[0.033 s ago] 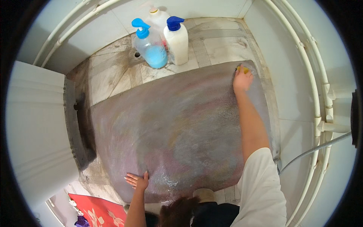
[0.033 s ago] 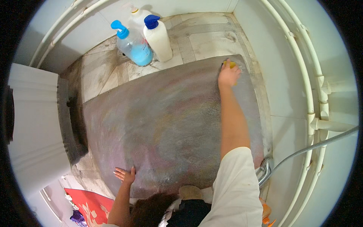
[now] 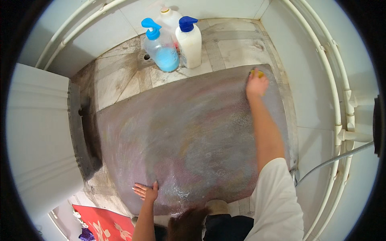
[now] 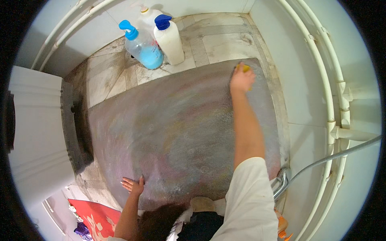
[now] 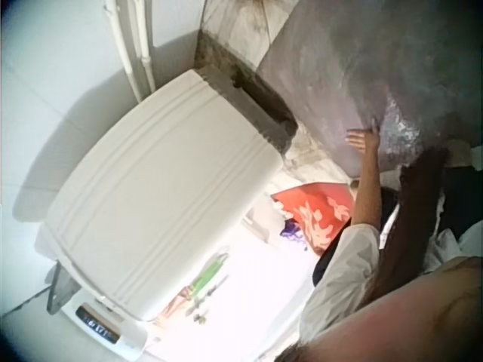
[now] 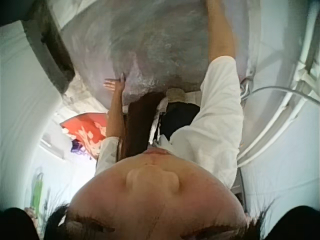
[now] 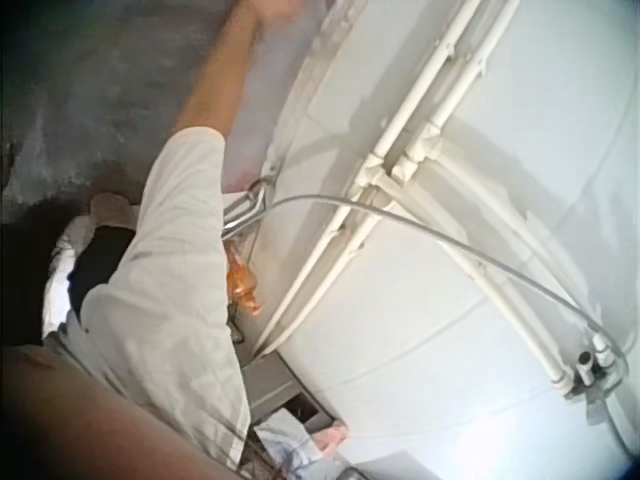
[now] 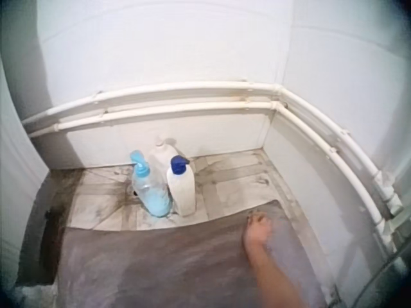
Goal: The person scrubs a small rug by hand using a sponge and rinsing it with a shower head.
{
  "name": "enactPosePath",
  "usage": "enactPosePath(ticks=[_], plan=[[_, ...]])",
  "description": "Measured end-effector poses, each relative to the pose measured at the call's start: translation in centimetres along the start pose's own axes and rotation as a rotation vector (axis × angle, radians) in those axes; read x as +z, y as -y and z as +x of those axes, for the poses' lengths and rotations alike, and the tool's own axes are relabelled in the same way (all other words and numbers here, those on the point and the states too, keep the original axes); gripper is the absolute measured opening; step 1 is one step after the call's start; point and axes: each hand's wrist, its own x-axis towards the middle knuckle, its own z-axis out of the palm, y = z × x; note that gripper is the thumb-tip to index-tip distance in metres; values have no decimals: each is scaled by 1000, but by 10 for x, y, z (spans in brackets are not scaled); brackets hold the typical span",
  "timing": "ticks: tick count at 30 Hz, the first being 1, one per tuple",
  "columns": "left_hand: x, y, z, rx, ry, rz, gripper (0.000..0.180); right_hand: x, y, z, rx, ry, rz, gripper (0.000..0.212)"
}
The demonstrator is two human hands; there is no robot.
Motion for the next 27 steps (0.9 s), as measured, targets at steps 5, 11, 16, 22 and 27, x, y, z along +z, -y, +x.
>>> enactPosePath(ticks=[5, 11, 16, 22, 27], plan=[[0, -9, 0, -26, 19, 32, 117, -18, 125, -46, -138, 219, 227, 32], [-2, -11, 0, -47, 38, 26, 119, -57, 195, -123, -532, -12, 423, 31], [-4, -8, 4, -78, 69, 49, 119, -45, 144, -76, -229, 230, 654, 33], [-3, -12, 1, -63, 66, 64, 116, -15, -40, -2, 123, 105, 266, 36], [0, -6, 3, -30, 37, 51, 115, -22, -53, -13, 100, 19, 51, 36]])
